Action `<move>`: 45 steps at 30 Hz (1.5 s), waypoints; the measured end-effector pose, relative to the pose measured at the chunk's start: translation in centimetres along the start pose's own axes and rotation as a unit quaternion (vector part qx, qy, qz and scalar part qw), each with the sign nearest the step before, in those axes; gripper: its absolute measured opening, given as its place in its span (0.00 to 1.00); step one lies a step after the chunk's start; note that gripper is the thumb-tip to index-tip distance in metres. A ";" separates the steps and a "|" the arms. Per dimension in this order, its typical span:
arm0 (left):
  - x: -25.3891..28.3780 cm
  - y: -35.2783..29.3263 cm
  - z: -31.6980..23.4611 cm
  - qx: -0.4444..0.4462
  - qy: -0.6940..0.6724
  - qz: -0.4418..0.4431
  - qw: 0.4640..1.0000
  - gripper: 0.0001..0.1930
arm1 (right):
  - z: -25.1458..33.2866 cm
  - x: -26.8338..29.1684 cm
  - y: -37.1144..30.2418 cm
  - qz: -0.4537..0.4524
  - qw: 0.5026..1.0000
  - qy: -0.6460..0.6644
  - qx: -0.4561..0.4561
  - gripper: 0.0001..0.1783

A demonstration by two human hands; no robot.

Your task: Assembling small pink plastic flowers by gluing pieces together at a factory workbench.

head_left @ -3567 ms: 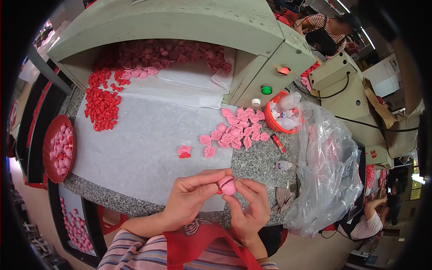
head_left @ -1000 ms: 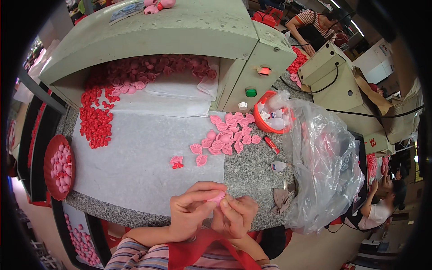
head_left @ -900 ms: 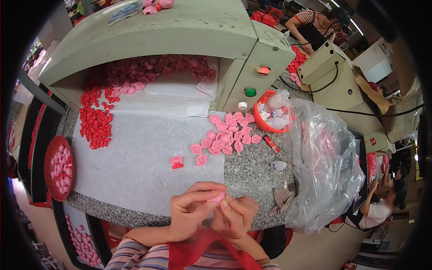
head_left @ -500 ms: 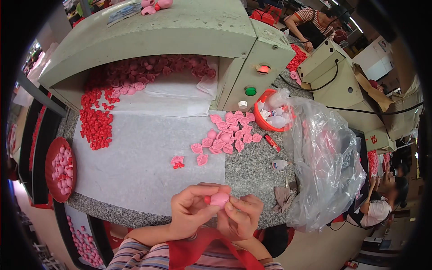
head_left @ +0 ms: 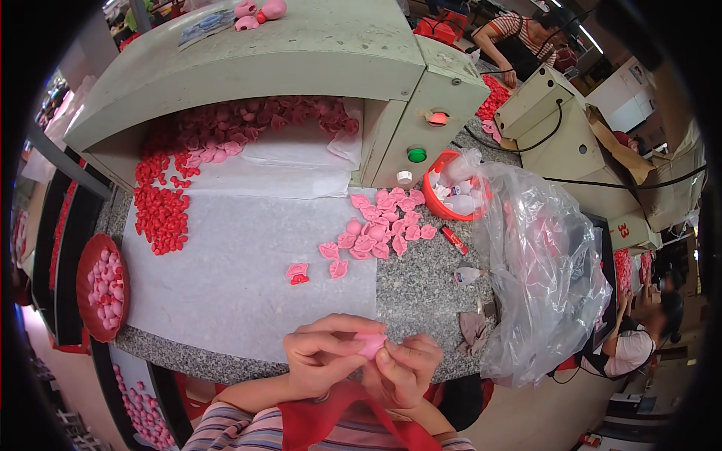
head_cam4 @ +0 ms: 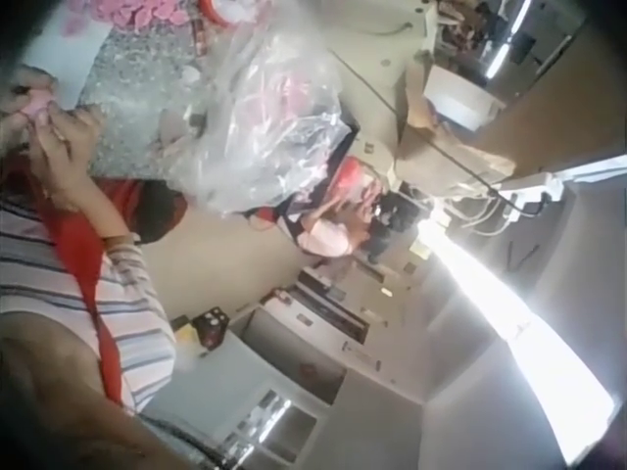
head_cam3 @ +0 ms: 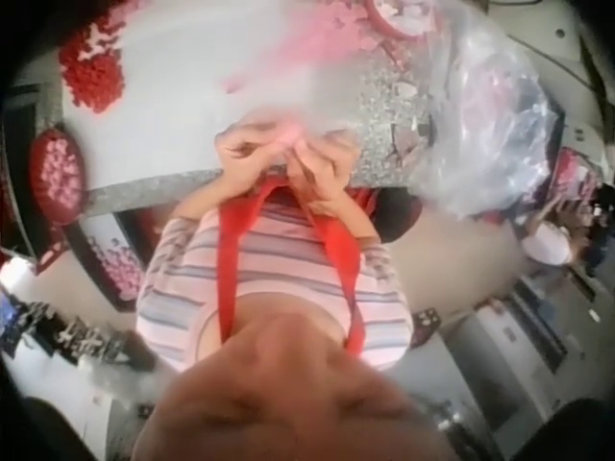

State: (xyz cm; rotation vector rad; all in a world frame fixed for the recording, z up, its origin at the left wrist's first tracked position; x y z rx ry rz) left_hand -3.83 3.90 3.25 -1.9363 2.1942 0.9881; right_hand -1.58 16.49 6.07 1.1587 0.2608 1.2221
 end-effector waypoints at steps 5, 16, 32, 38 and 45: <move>0.2 -0.1 0.2 0.015 -0.008 -0.007 1.000 0.11 | 0.2 0.0 0.5 0.008 1.000 0.006 -0.013 0.20; 0.9 -0.4 1.0 0.085 -0.079 -0.035 0.993 0.08 | -1.8 0.2 3.2 0.144 0.953 0.170 -0.204 0.19; 0.9 -0.3 2.1 0.120 -0.157 -0.054 0.979 0.07 | -1.8 -0.1 3.4 0.134 0.953 0.185 -0.199 0.16; 0.7 0.1 1.9 0.117 -0.247 -0.058 0.960 0.09 | -1.9 -0.3 3.2 0.126 0.940 0.208 -0.238 0.18; 0.6 -0.1 2.4 0.141 -0.276 -0.057 0.949 0.08 | -3.2 0.1 1.4 0.113 0.897 0.290 -0.314 0.15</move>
Point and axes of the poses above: each hand's wrist, its own y-axis towards the middle knuckle, its own x-axis out of the back of the hand, z = x × y, the point moved 5 cm from there along y, towards the middle knuckle, and after that the axes turned 1 degree about y, right-handed, at the moved point
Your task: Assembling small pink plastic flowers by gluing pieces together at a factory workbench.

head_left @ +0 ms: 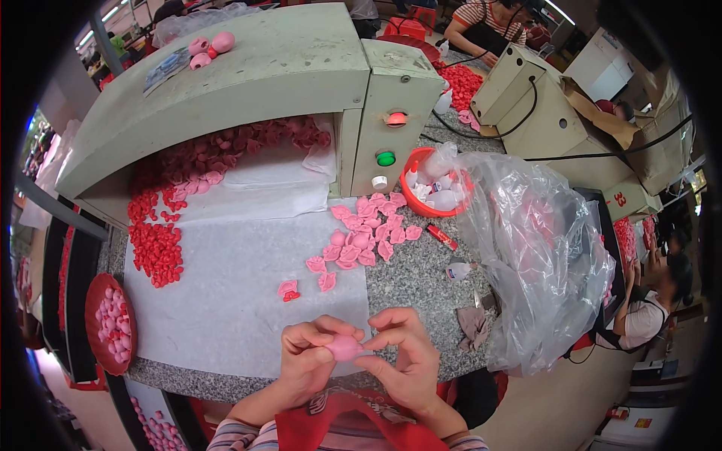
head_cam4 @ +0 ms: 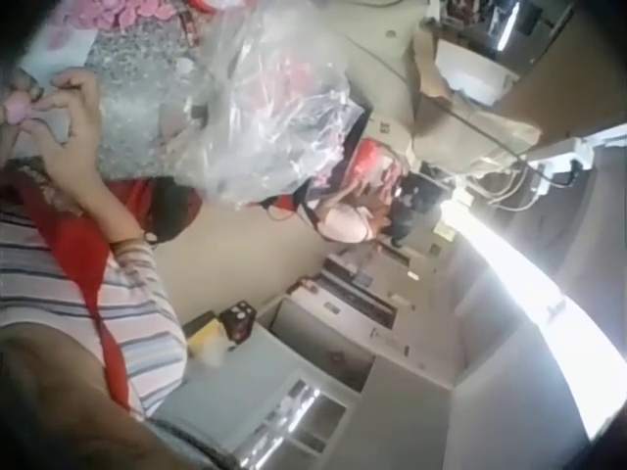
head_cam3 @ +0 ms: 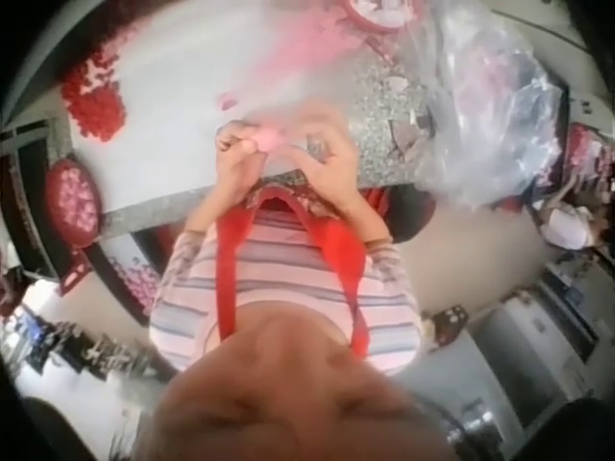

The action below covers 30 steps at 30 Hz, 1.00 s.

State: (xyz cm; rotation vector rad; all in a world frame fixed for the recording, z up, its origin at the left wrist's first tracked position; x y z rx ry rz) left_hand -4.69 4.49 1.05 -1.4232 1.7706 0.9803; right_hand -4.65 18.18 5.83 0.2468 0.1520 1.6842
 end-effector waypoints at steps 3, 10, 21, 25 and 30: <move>-0.1 0.0 -0.2 0.002 0.001 0.002 1.000 0.08 | -0.1 -0.2 0.2 0.005 1.000 0.014 -0.013 0.14; -0.1 0.6 0.3 0.009 -0.006 0.034 0.999 0.08 | 0.1 0.1 0.5 0.008 1.000 0.021 -0.016 0.11; 0.0 0.6 0.7 0.012 -0.012 0.043 0.999 0.07 | -0.2 0.1 0.1 0.009 1.000 -0.018 0.012 0.10; 0.2 0.5 0.5 0.005 -0.006 0.043 0.999 0.07 | -0.5 -0.2 -0.1 0.003 0.999 0.014 -0.034 0.10; -0.1 0.7 0.3 -0.002 0.002 0.059 0.998 0.06 | 0.3 -0.2 -0.1 0.008 0.999 -0.040 0.022 0.14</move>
Point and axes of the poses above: each hand's wrist, its own y-axis towards the middle knuckle, its own x-axis out of the back of the hand, z = x × y, the point moved 5 cm from there along y, towards the middle knuckle, and after that the axes turned 1 degree about y, right-handed, at the moved point
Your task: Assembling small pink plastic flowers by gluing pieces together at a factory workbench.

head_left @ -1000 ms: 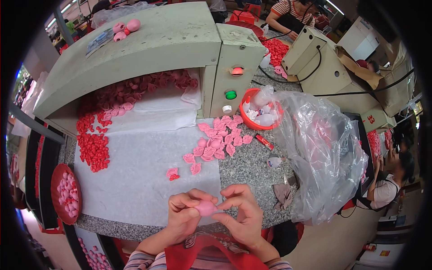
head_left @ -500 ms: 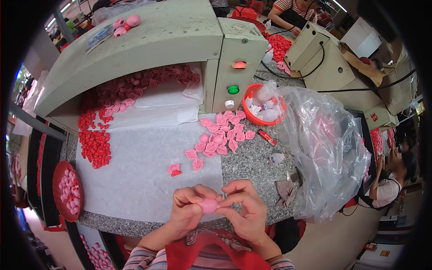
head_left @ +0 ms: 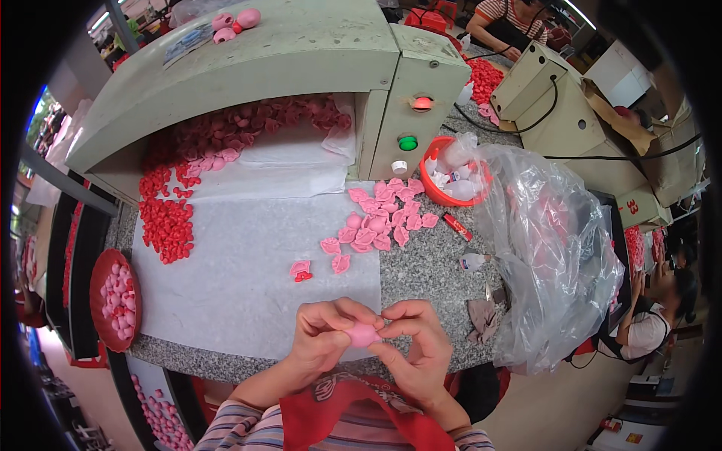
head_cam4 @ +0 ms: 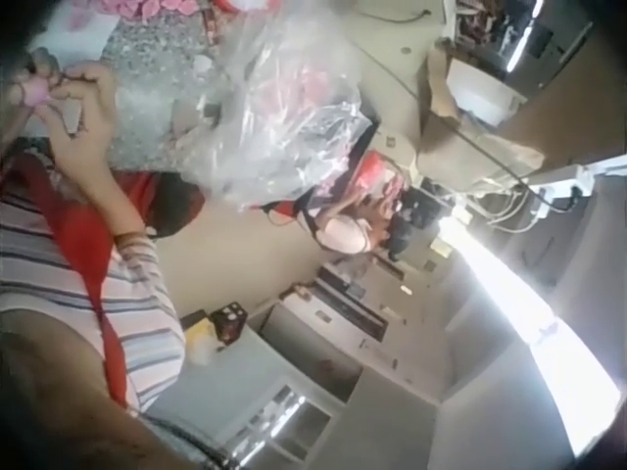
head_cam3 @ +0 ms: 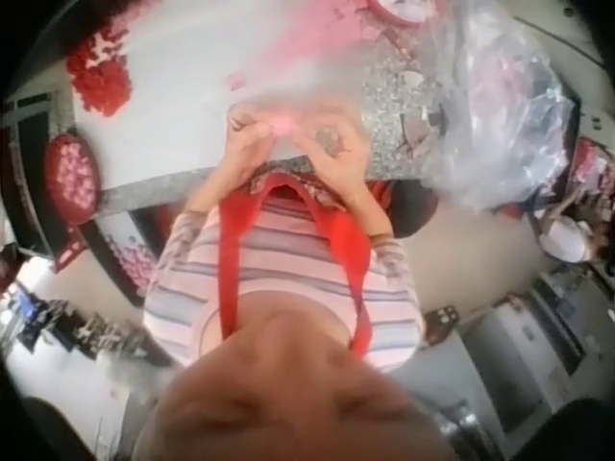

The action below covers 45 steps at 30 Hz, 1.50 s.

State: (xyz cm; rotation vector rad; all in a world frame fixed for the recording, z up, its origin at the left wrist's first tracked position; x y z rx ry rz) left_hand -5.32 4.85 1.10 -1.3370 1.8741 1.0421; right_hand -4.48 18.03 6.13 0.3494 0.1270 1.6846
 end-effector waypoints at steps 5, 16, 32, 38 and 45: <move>-0.2 0.0 0.1 -0.003 0.005 0.002 1.000 0.05 | 0.1 -0.3 -0.5 -0.024 0.997 -0.065 0.014 0.19; 0.3 -0.3 1.0 0.046 -0.032 -0.021 0.998 0.07 | -0.1 -0.3 -0.7 -0.045 0.995 -0.085 0.029 0.16; 1.0 -0.7 1.8 0.101 -0.057 -0.084 0.990 0.07 | -0.9 0.0 -0.1 -0.019 0.998 -0.050 0.019 0.10; 0.0 -0.4 1.1 0.051 0.021 -0.075 0.996 0.14 | -4.6 0.2 0.0 -0.023 0.969 0.225 -0.104 0.10; -0.8 1.1 -1.4 0.119 0.226 0.019 0.967 0.14 | -6.9 -0.8 -1.3 0.046 0.830 0.485 -0.271 0.11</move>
Point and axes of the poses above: each hand's wrist, its own y-axis towards the middle knuckle, its own x-axis out of the back of the hand, z = x × y, the point moved 5 cm from there along y, towards the middle knuckle, and after that the axes turned 1 degree about y, right-handed, at the moved point
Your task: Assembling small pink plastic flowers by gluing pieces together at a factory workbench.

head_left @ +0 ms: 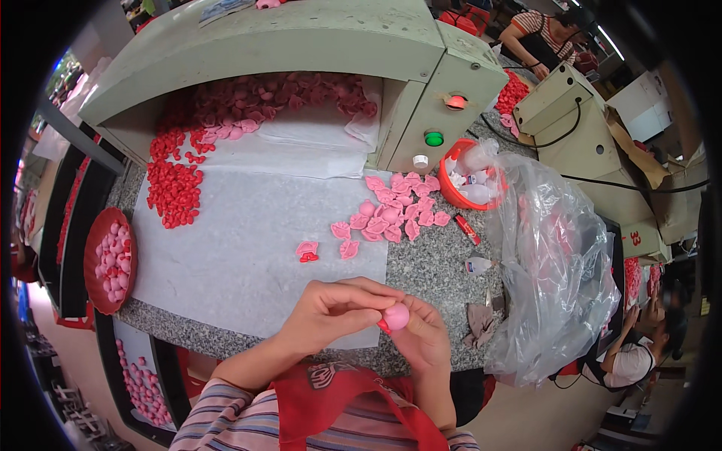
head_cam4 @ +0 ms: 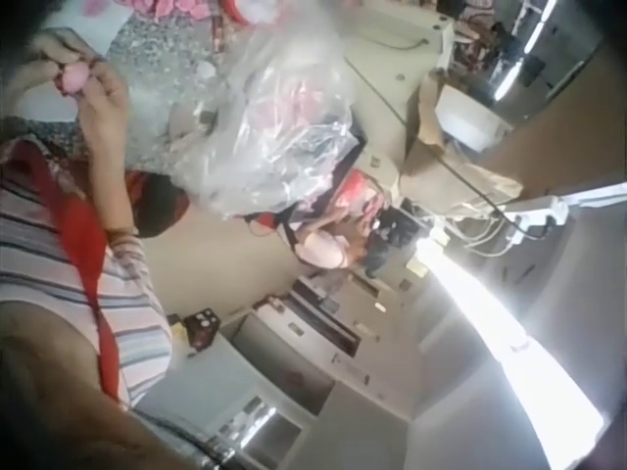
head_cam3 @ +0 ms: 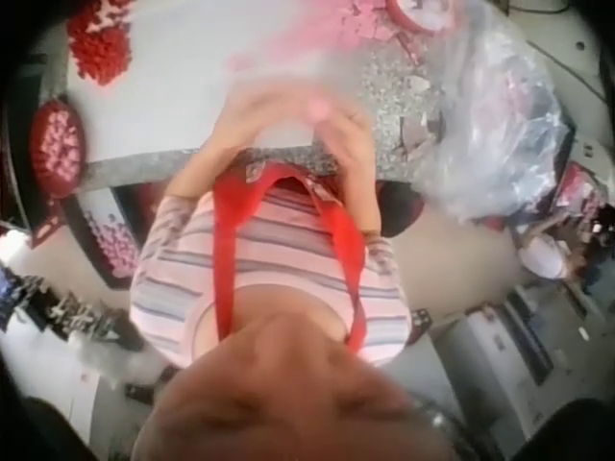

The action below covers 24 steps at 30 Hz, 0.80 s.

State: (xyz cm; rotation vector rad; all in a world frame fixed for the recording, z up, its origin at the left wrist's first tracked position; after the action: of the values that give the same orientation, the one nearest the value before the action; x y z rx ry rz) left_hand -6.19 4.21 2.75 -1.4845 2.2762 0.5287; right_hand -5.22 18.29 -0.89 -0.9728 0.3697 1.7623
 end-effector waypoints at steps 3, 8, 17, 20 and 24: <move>0.5 0.8 -0.9 0.034 0.018 0.057 0.998 0.14 | -1.4 0.6 -0.2 0.063 0.987 0.117 -0.091 0.13; 0.5 2.4 -1.6 0.008 0.100 0.155 0.983 0.20 | -3.3 -0.2 -1.1 0.088 0.952 0.215 -0.199 0.11; -1.7 1.3 -1.1 0.001 0.144 0.295 0.945 0.20 | -3.7 -0.9 -1.9 0.188 0.961 0.173 -0.101 0.29; -2.4 1.0 -1.7 -0.061 0.166 0.234 0.956 0.18 | -4.1 -0.3 -1.8 0.017 0.947 0.261 -0.187 0.29; -1.7 0.4 -1.9 -0.105 0.238 0.103 0.960 0.19 | -2.6 1.5 -0.7 -0.053 0.995 0.068 -0.058 0.36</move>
State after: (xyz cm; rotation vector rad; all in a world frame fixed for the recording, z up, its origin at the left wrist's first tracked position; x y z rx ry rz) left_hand -6.12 4.77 5.33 -1.6221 2.8470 0.5300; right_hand -3.66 17.82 -3.50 -1.1780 0.2990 1.6414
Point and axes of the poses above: each hand's wrist, its own y-axis towards the middle knuckle, its own x-axis out of the back of the hand, z = x × y, the point moved 5 cm from there along y, towards the middle knuckle, and after that the axes turned 1 degree about y, right-handed, at the moved point
